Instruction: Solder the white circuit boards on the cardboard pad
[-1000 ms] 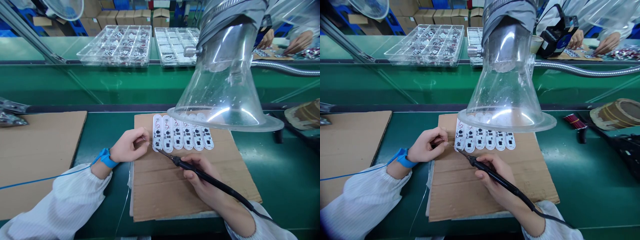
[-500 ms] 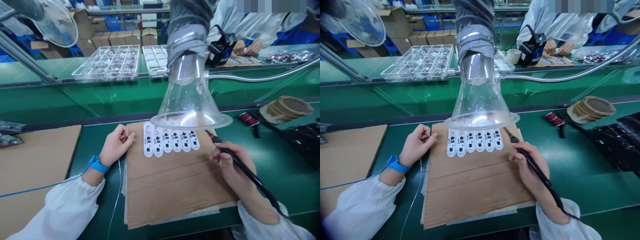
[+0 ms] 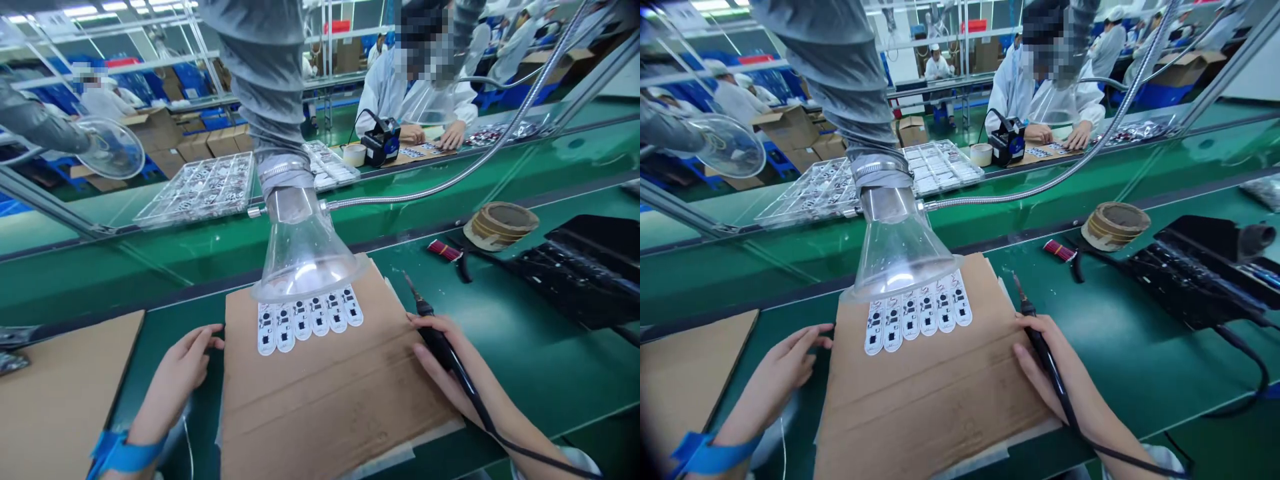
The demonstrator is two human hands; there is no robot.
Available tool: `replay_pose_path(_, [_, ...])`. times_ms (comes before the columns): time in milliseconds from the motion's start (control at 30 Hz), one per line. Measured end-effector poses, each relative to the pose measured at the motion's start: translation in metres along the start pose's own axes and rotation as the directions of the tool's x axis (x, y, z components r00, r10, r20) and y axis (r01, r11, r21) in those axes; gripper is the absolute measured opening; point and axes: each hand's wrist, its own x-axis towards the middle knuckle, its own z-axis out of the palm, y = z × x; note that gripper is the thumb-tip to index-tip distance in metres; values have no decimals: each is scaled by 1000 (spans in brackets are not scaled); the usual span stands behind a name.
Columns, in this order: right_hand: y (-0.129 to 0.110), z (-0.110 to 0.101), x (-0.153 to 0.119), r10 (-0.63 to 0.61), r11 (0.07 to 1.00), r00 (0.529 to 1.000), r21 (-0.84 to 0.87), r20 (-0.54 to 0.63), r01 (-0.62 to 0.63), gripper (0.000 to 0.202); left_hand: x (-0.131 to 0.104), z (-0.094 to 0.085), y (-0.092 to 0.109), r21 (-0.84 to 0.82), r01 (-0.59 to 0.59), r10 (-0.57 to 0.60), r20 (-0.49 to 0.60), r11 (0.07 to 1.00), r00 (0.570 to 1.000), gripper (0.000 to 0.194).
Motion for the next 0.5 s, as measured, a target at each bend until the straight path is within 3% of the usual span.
replay_pose_path(100, [-4,-10,-4,87,983,996,160,-5,-85,30,-1,8,-1,-60,52,-50,24,997,998,67])
replay_pose_path(233, [-1,-17,5,184,915,983,365,-3,-171,39,18,12,12,-24,7,-6,46,1000,999,50])
replay_pose_path(367, [-6,-8,61,192,891,981,419,3,-175,41,58,20,63,-13,-56,57,88,998,995,32])
replay_pose_path(467, [-18,0,107,125,914,991,395,-47,-97,41,81,27,104,25,-54,52,88,998,995,19])
replay_pose_path(500, [-21,1,115,102,931,995,351,2,-96,41,84,29,111,35,-48,44,90,998,995,17])
